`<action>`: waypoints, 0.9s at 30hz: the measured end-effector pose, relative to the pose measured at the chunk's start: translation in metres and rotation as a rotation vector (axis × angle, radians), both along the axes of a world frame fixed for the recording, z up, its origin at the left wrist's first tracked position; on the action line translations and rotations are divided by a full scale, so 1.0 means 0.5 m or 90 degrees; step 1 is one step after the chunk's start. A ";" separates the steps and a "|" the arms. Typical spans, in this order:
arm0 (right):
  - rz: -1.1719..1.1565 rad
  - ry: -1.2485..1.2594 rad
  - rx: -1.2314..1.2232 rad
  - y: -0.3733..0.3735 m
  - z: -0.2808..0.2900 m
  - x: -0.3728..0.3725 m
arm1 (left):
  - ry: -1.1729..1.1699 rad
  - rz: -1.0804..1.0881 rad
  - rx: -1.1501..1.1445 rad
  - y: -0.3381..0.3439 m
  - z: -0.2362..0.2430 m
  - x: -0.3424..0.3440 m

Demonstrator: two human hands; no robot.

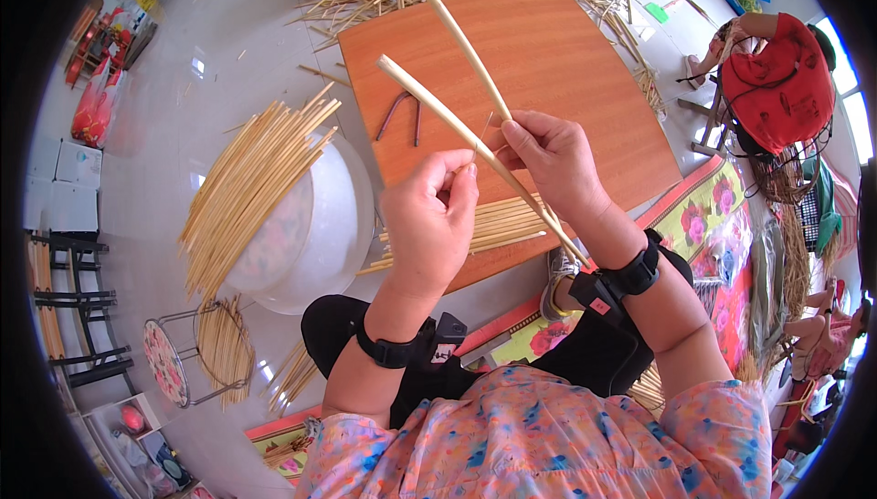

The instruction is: The person aligns a bundle of thin wooden rods on a table, picks up individual rods, and ties them together using a thin white string while occasionally using a pair of pliers.

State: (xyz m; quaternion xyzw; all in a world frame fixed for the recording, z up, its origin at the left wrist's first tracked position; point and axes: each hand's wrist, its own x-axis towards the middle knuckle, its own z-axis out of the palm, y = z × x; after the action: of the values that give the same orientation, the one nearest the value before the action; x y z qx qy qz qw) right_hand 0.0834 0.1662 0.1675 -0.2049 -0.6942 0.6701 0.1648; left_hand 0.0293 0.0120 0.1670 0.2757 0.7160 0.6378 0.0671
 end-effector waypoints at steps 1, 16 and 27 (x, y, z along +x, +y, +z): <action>0.010 0.001 -0.005 0.000 0.000 -0.001 | -0.001 -0.009 -0.002 -0.001 0.001 0.000; 0.034 -0.028 -0.051 -0.002 0.006 0.000 | -0.011 -0.013 -0.033 -0.006 0.005 -0.002; 0.026 -0.039 -0.044 -0.004 0.012 0.000 | -0.025 -0.010 -0.020 -0.007 0.001 -0.002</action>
State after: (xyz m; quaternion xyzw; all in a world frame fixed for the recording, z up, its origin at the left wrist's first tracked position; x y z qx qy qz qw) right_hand 0.0835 0.1641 0.1734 -0.2168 -0.6793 0.6903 0.1227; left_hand 0.0284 0.0087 0.1676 0.2677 0.7222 0.6313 0.0905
